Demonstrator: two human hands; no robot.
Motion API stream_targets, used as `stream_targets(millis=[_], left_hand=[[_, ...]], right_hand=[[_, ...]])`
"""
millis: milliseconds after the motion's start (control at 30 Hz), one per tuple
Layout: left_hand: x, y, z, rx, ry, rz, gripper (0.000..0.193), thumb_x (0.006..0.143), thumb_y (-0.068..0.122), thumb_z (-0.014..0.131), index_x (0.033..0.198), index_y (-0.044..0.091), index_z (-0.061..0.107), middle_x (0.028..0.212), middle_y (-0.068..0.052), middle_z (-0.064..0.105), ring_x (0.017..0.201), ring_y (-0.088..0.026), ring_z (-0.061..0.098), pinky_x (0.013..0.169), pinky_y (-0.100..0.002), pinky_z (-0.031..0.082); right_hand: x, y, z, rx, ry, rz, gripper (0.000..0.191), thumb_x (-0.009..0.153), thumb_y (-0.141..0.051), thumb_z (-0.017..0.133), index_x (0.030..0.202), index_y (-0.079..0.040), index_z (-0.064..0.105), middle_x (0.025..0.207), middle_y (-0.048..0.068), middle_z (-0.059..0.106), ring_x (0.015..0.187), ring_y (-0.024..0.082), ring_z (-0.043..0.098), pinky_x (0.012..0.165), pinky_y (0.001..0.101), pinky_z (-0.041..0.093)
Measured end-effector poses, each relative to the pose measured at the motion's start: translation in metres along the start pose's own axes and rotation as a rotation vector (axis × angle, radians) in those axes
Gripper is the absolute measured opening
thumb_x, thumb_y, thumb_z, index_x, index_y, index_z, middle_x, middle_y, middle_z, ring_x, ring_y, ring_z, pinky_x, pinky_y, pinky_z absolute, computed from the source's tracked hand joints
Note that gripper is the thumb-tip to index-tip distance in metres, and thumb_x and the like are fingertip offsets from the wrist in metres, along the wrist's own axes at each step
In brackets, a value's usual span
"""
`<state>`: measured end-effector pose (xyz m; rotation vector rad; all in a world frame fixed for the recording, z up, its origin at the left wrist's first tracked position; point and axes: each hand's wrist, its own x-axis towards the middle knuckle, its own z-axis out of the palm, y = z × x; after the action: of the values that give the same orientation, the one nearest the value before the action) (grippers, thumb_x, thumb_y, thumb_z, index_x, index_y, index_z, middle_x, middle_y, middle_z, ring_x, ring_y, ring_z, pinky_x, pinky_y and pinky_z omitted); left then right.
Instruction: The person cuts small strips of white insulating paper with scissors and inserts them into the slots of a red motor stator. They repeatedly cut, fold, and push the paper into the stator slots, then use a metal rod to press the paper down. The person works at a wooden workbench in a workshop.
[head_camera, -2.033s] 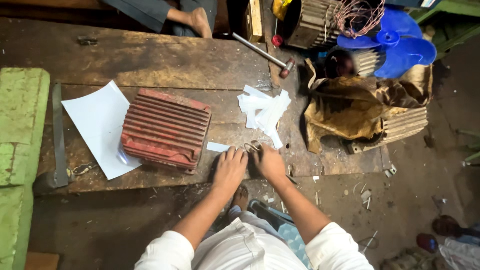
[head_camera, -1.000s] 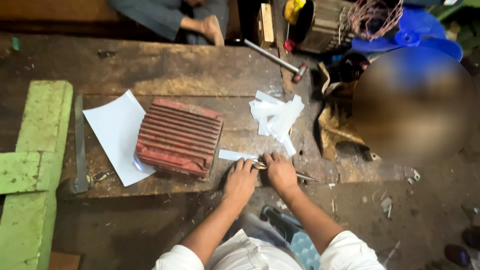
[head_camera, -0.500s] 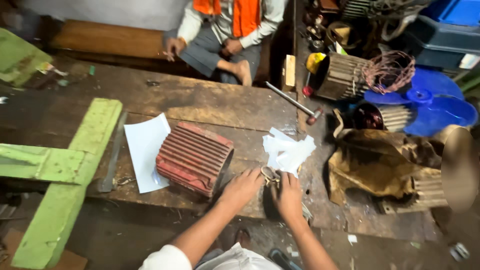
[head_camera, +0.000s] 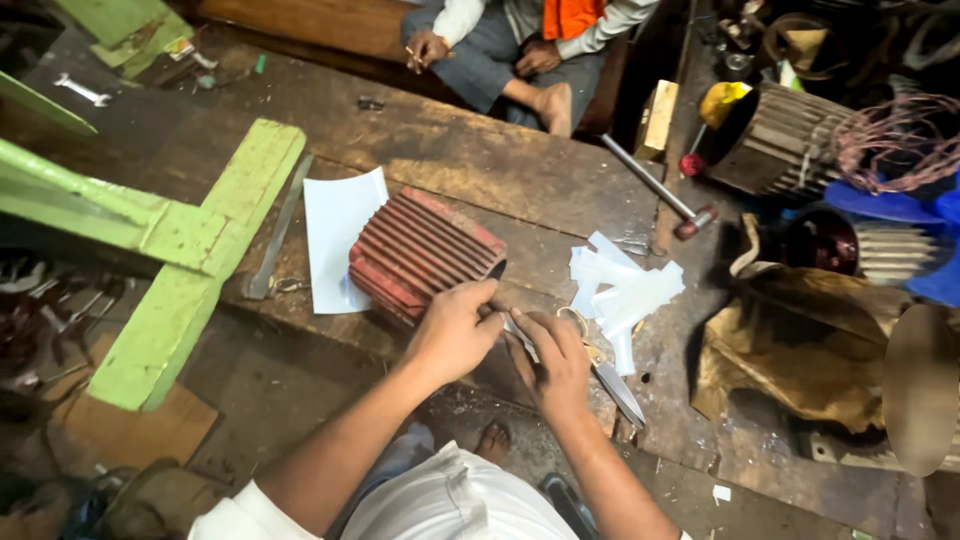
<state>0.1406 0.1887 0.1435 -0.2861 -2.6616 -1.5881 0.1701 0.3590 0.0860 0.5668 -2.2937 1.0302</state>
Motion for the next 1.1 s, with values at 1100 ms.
stream_targets(millis=[1100], left_hand=[[0.044, -0.08, -0.058, 0.683, 0.318, 0.397, 0.041, 0.104, 0.037, 0.055, 0.131, 0.008, 0.067, 0.138, -0.021, 0.059, 0.14, -0.039, 0.046, 0.116, -0.054, 0.03]], right_hand=[[0.014, 0.05, 0.088, 0.043, -0.205, 0.169, 0.033, 0.081, -0.012, 0.076, 0.112, -0.002, 0.067, 0.105, 0.017, 0.065, 0.097, 0.042, 0.064, 0.081, 0.0474, 0.052]])
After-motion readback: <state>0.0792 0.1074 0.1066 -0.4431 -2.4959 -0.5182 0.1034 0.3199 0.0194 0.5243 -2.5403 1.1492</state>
